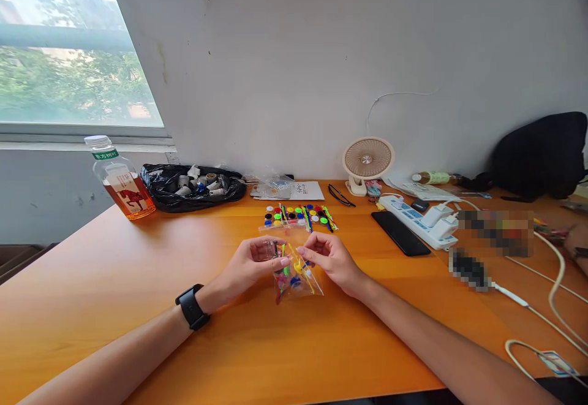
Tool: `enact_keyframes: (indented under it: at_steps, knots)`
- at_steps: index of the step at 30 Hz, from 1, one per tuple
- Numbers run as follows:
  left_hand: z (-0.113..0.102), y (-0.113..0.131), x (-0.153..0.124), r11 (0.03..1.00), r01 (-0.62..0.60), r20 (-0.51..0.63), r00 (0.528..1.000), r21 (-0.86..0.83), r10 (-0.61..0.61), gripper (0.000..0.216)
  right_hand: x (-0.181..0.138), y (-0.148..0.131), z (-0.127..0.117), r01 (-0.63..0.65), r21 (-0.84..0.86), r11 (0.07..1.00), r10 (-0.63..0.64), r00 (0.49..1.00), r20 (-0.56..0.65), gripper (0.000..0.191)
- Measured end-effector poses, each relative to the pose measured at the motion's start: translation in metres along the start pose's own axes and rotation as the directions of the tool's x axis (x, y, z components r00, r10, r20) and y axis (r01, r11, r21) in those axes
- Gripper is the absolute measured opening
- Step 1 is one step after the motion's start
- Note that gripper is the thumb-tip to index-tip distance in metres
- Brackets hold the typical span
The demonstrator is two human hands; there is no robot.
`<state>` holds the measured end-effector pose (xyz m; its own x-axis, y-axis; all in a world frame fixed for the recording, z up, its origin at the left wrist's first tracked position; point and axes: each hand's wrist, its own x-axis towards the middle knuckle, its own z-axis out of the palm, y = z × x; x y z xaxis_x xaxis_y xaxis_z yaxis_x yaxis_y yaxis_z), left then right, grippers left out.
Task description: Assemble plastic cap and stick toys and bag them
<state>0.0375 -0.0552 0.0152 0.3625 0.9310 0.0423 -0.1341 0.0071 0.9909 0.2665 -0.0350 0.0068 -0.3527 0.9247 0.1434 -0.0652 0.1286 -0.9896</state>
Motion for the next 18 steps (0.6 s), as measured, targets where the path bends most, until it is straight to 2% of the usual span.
enact_keyframes:
  at_steps: [3, 6, 9, 12, 16, 18]
  knots:
    - [-0.0003, 0.0015, -0.0005, 0.998, 0.050, 0.062, 0.997, -0.049, -0.047, 0.047, 0.0002, -0.0010, -0.0003, 0.031, 0.014, 0.999, -0.031, 1.000, 0.001, 0.032]
    - [-0.0003, 0.0032, -0.0017, 0.999, 0.054, 0.086, 0.995, -0.008, -0.053, 0.043, -0.0014, -0.0028, 0.0017, 0.029, 0.049, 0.998, -0.030, 0.999, 0.019, 0.034]
    - [-0.0010, 0.0044, -0.0019, 0.997, -0.016, 0.023, 1.000, 0.076, 0.014, 0.036, -0.0043, -0.0041, 0.0026, 0.010, 0.056, 0.998, -0.013, 0.999, 0.051, 0.027]
    - [-0.0033, 0.0045, -0.0007, 0.995, -0.045, -0.067, 0.996, 0.084, 0.050, 0.037, -0.0052, -0.0037, 0.0014, -0.002, 0.051, 0.999, -0.001, 0.999, 0.043, 0.026]
    - [-0.0060, 0.0031, 0.0012, 0.996, -0.022, -0.058, 0.998, 0.086, 0.027, 0.039, -0.0020, -0.0019, -0.0011, 0.046, 0.027, 0.999, -0.045, 0.998, -0.040, 0.036]
    - [-0.0067, 0.0022, 0.0021, 0.993, -0.039, -0.060, 0.997, 0.116, 0.046, 0.040, -0.0005, -0.0016, -0.0019, 0.055, -0.008, 0.998, -0.055, 0.998, -0.040, 0.034]
